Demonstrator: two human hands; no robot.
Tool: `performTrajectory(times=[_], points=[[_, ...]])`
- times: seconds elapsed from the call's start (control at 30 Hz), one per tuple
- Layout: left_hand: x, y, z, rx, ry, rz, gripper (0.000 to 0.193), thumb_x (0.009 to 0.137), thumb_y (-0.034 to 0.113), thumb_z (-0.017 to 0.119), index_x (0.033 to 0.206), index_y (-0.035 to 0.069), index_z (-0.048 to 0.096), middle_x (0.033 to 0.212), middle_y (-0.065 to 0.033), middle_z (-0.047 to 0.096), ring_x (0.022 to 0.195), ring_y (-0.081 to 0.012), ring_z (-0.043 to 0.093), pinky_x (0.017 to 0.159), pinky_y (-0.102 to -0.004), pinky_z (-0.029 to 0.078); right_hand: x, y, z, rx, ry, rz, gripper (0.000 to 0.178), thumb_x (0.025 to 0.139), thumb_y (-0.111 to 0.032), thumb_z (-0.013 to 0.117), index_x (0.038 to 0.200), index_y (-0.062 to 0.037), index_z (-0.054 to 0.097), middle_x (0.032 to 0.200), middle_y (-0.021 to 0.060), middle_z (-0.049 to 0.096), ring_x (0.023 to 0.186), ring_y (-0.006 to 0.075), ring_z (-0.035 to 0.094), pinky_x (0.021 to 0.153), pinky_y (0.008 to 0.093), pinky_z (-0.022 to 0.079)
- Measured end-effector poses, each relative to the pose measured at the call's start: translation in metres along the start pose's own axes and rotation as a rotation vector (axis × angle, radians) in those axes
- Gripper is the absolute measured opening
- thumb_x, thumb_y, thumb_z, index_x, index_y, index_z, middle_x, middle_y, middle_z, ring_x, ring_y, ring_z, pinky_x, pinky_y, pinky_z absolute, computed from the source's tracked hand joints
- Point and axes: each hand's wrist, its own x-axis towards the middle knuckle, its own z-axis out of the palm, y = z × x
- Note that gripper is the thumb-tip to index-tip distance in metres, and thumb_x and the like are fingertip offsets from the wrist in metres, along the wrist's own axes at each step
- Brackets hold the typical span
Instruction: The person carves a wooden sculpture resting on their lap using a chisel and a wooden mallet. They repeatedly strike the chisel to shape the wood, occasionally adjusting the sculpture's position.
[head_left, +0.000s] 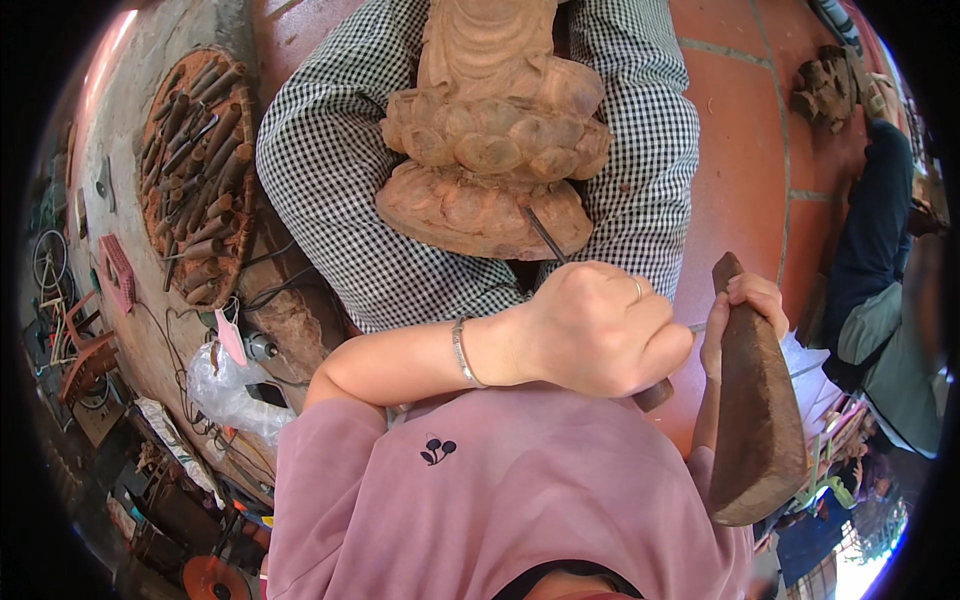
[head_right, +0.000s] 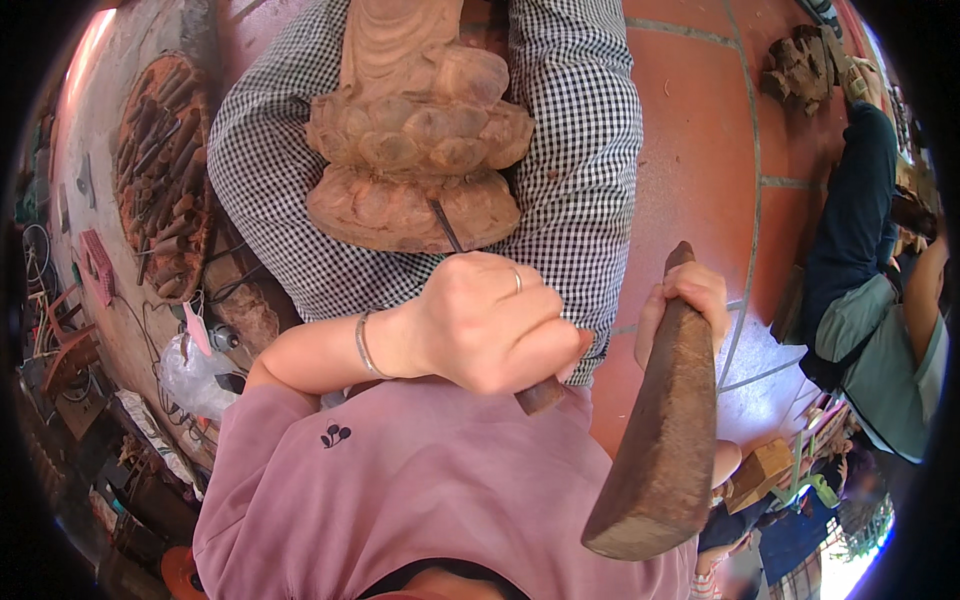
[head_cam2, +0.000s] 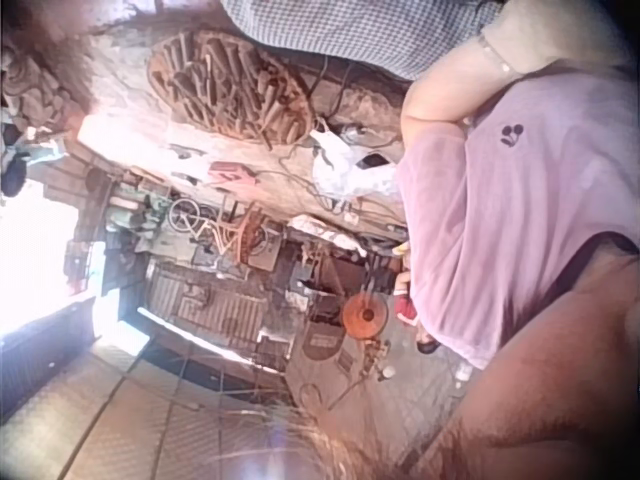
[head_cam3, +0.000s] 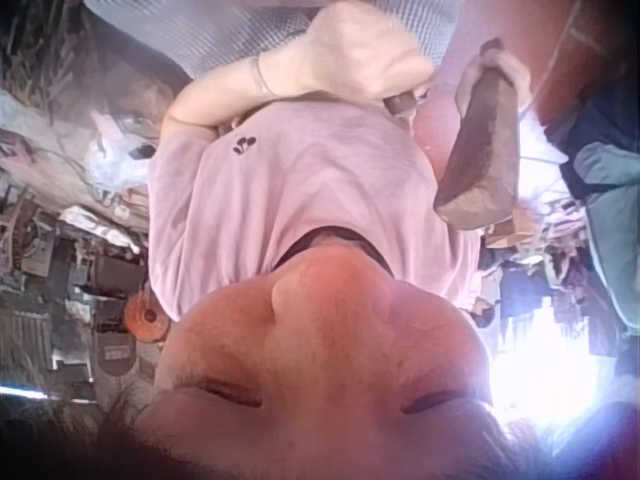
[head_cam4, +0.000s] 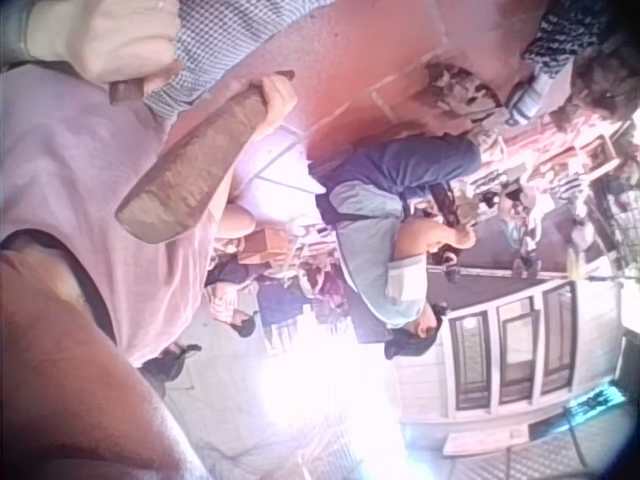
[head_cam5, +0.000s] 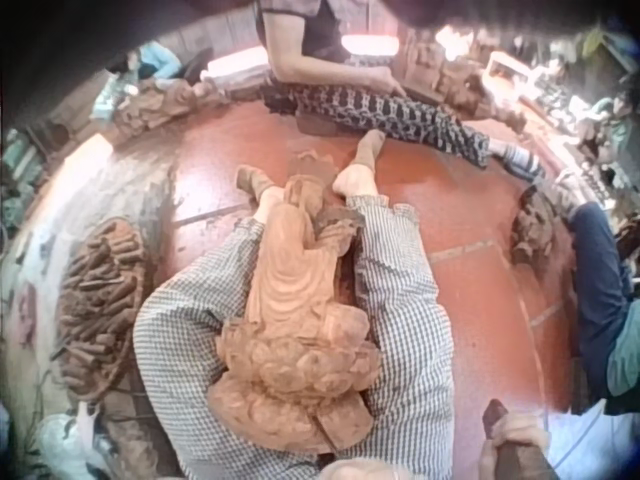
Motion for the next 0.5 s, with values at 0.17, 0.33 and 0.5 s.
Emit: performTrajectory(times=[0.17, 0.33, 0.5], points=[[0.002, -0.003, 0.001, -0.014, 0.015, -0.060, 0.027, 0.070, 0.015, 0.073, 0.063, 0.011, 0.048, 0.055, 0.0015, 0.037, 0.043, -0.0118, 0.044, 0.037, -0.0268, 0.036, -0.002, -0.002, -0.007, -0.011, -0.056, 0.086, 0.045, 0.080, 0.015, 0.059, 0.114, -0.0087, 0.042, 0.095, 0.0108, 0.055, 0.090, 0.0236, 0.057, 0.090, 0.0411, 0.049], [0.015, -0.006, -0.002, -0.037, 0.058, -0.148, 0.025, 0.073, 0.013, 0.073, 0.063, 0.011, 0.050, 0.056, 0.0008, 0.042, 0.043, -0.0134, 0.045, 0.038, -0.0280, 0.036, 0.004, -0.009, -0.002, -0.028, 0.008, 0.040, 0.042, 0.077, 0.015, 0.061, 0.109, -0.0072, 0.046, 0.093, 0.0111, 0.056, 0.085, 0.0228, 0.057, 0.085, 0.0392, 0.050], [0.013, -0.010, -0.001, -0.045, 0.081, -0.144, 0.028, 0.073, 0.011, 0.074, 0.063, 0.011, 0.048, 0.056, 0.0004, 0.043, 0.043, -0.0133, 0.045, 0.038, -0.0280, 0.035, 0.002, -0.005, 0.002, -0.192, 0.060, 0.047, 0.039, 0.070, 0.017, 0.064, 0.102, -0.0029, 0.053, 0.087, 0.0123, 0.058, 0.080, 0.0225, 0.058, 0.076, 0.0359, 0.049]])
